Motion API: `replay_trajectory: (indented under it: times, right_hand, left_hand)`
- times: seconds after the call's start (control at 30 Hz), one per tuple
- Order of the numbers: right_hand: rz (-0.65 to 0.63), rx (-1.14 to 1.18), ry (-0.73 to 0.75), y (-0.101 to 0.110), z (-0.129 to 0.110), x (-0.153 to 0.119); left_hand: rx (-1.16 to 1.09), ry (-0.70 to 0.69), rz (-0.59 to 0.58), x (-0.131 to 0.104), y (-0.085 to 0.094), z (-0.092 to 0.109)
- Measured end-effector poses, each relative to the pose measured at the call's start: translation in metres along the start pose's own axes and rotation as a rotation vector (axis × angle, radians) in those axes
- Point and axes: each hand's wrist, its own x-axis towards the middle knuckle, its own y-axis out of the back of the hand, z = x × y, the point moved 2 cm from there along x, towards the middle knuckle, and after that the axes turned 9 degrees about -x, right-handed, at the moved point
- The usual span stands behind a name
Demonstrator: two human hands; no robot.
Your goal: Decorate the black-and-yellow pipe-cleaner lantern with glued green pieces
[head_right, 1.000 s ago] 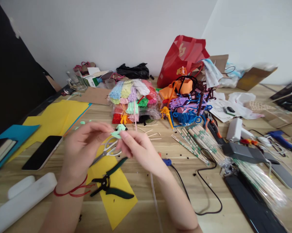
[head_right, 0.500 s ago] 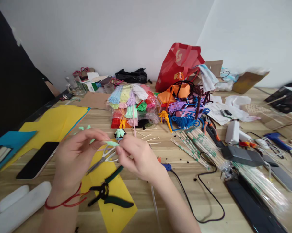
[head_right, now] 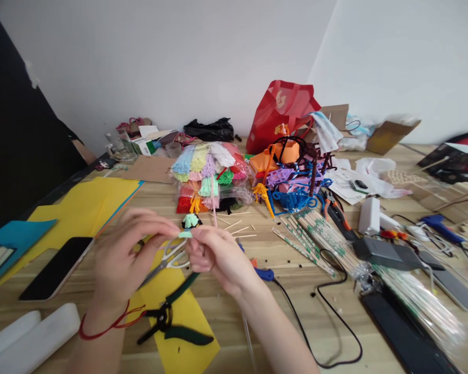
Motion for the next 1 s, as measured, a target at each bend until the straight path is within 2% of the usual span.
replay_trajectory:
  times: [0.03, 0.1, 0.2, 0.27, 0.3, 0.33, 0.37, 0.43, 0.5, 0.57, 0.7, 0.8, 0.9, 1.0]
  right_hand:
    - [0.052, -0.160, 0.123, 0.004, -0.002, 0.000]
    - [0.147, -0.613, 0.470, 0.010, -0.010, -0.004]
    - [0.184, -1.275, 0.973, 0.014, -0.016, -0.012]
    - [0.210, -1.426, 1.144, 0.014, -0.016, -0.013]
    - [0.228, -1.385, 1.149, 0.014, -0.015, -0.013]
    - [0.244, -1.269, 1.090, 0.014, -0.015, -0.012]
    - [0.249, -1.068, 0.956, 0.013, -0.013, -0.009]
    - [0.211, -0.561, 0.563, 0.012, -0.007, -0.004]
    - [0.115, -0.169, 0.221, 0.007, -0.001, -0.001]
    - [-0.032, -0.003, 0.028, 0.003, 0.000, 0.000]
    - [-0.329, 0.126, -0.209, 0.001, -0.002, 0.001]
    - [-0.481, 0.277, -0.321, 0.001, 0.000, 0.002]
    - [-0.574, 0.470, -0.388, -0.001, 0.002, 0.002]
    - [-0.555, 0.464, -0.380, -0.004, 0.002, -0.001]
  left_hand:
    - [-0.030, 0.051, 0.013, -0.001, 0.000, -0.002]
    - [-0.143, 0.196, 0.046, -0.004, 0.000, -0.007]
    - [-0.373, 0.459, 0.049, -0.009, -0.003, -0.014]
    - [-0.492, 0.582, 0.040, -0.010, -0.006, -0.017]
    - [-0.525, 0.610, 0.045, -0.010, -0.008, -0.017]
    - [-0.537, 0.612, 0.050, -0.010, -0.009, -0.016]
    - [-0.534, 0.582, 0.047, -0.009, -0.011, -0.015]
    - [-0.488, 0.458, 0.022, -0.007, -0.012, -0.013]
    - [-0.417, 0.299, -0.028, -0.004, -0.011, -0.011]
    - [-0.359, 0.146, -0.079, -0.002, -0.007, -0.011]
    - [-0.286, -0.103, -0.160, 0.001, 0.000, -0.009]
    - [-0.198, -0.182, -0.218, 0.002, 0.002, -0.004]
    - [-0.112, -0.202, -0.305, 0.000, 0.001, 0.000]
    - [-0.077, -0.204, -0.333, -0.001, -0.001, 0.003]
